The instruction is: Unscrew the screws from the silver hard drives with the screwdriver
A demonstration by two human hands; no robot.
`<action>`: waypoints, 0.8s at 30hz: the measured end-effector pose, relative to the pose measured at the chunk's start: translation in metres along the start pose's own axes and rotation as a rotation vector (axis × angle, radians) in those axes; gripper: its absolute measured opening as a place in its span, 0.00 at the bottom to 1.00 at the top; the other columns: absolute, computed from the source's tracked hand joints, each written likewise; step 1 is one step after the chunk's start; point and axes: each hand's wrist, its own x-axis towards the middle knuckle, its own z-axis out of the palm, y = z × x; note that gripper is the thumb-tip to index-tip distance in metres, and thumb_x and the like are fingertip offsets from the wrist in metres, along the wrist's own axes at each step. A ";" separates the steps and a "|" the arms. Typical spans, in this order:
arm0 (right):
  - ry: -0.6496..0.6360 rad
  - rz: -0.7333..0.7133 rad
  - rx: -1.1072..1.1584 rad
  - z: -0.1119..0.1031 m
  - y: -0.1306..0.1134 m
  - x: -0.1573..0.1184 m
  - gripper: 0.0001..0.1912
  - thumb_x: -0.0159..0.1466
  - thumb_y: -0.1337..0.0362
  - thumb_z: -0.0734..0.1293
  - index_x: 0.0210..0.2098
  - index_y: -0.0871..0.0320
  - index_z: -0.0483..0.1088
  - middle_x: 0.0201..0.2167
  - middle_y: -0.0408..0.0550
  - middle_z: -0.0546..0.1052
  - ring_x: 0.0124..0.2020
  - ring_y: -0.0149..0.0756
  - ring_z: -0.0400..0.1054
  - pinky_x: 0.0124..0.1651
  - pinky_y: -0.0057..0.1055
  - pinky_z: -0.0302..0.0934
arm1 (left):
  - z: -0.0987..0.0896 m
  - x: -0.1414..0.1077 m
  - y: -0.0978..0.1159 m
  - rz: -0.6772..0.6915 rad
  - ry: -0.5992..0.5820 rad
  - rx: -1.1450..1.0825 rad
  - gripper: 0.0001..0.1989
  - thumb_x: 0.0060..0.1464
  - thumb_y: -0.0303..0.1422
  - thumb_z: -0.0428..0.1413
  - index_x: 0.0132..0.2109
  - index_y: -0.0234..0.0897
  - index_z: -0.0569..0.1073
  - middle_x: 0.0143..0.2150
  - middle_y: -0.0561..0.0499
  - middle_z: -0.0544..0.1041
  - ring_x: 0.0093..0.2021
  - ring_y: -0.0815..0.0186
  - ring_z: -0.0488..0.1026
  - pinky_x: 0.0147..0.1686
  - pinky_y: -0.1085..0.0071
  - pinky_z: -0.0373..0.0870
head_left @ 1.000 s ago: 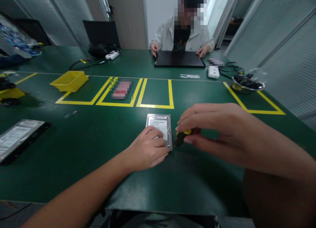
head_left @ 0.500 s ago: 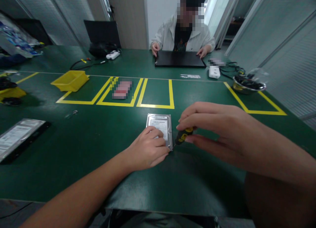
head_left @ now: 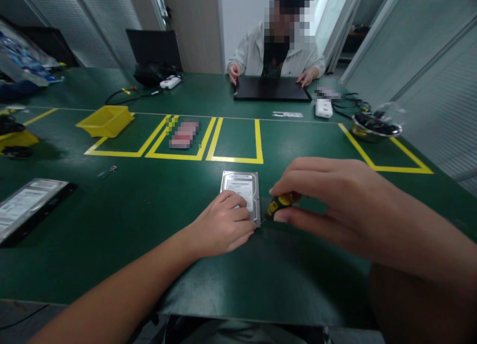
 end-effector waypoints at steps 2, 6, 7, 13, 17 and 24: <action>0.024 0.036 -0.056 0.002 -0.001 0.000 0.04 0.64 0.63 0.66 0.34 0.57 0.69 0.31 0.44 0.71 0.29 0.32 0.62 0.31 0.29 0.49 | 0.000 0.000 0.000 -0.001 -0.001 -0.001 0.07 0.61 0.31 0.54 0.39 0.39 0.78 0.33 0.50 0.77 0.43 0.60 0.68 0.45 0.60 0.60; 0.068 0.107 -0.152 0.007 -0.003 0.001 0.10 0.64 0.60 0.66 0.29 0.56 0.63 0.27 0.43 0.68 0.26 0.32 0.57 0.29 0.31 0.43 | 0.001 0.000 0.000 0.004 0.007 0.003 0.06 0.60 0.31 0.55 0.38 0.39 0.78 0.32 0.50 0.77 0.42 0.60 0.68 0.44 0.60 0.60; 0.071 0.117 -0.168 0.007 -0.004 0.001 0.11 0.65 0.60 0.65 0.29 0.57 0.62 0.27 0.43 0.68 0.25 0.31 0.57 0.29 0.31 0.43 | 0.001 0.000 0.000 0.009 0.012 0.005 0.06 0.60 0.31 0.55 0.38 0.39 0.78 0.32 0.50 0.76 0.41 0.60 0.68 0.43 0.60 0.59; 0.068 0.038 -0.154 0.006 -0.003 0.003 0.09 0.68 0.63 0.61 0.35 0.58 0.71 0.32 0.46 0.69 0.29 0.32 0.61 0.31 0.30 0.49 | 0.001 0.000 0.000 0.005 0.002 0.003 0.06 0.60 0.31 0.55 0.39 0.39 0.78 0.32 0.50 0.76 0.42 0.60 0.69 0.45 0.60 0.60; 0.028 -0.007 -0.041 0.001 -0.002 0.000 0.11 0.68 0.66 0.59 0.42 0.57 0.74 0.40 0.50 0.73 0.35 0.33 0.67 0.36 0.30 0.57 | 0.001 -0.001 -0.001 -0.004 -0.015 -0.013 0.07 0.60 0.31 0.55 0.39 0.39 0.78 0.32 0.50 0.76 0.43 0.60 0.69 0.46 0.60 0.61; 0.001 -0.103 0.060 -0.005 -0.001 -0.003 0.15 0.68 0.71 0.58 0.46 0.54 0.74 0.48 0.47 0.75 0.44 0.35 0.71 0.45 0.28 0.63 | 0.000 -0.002 -0.003 0.009 0.006 -0.001 0.07 0.60 0.31 0.55 0.40 0.39 0.78 0.33 0.50 0.77 0.42 0.60 0.69 0.44 0.61 0.61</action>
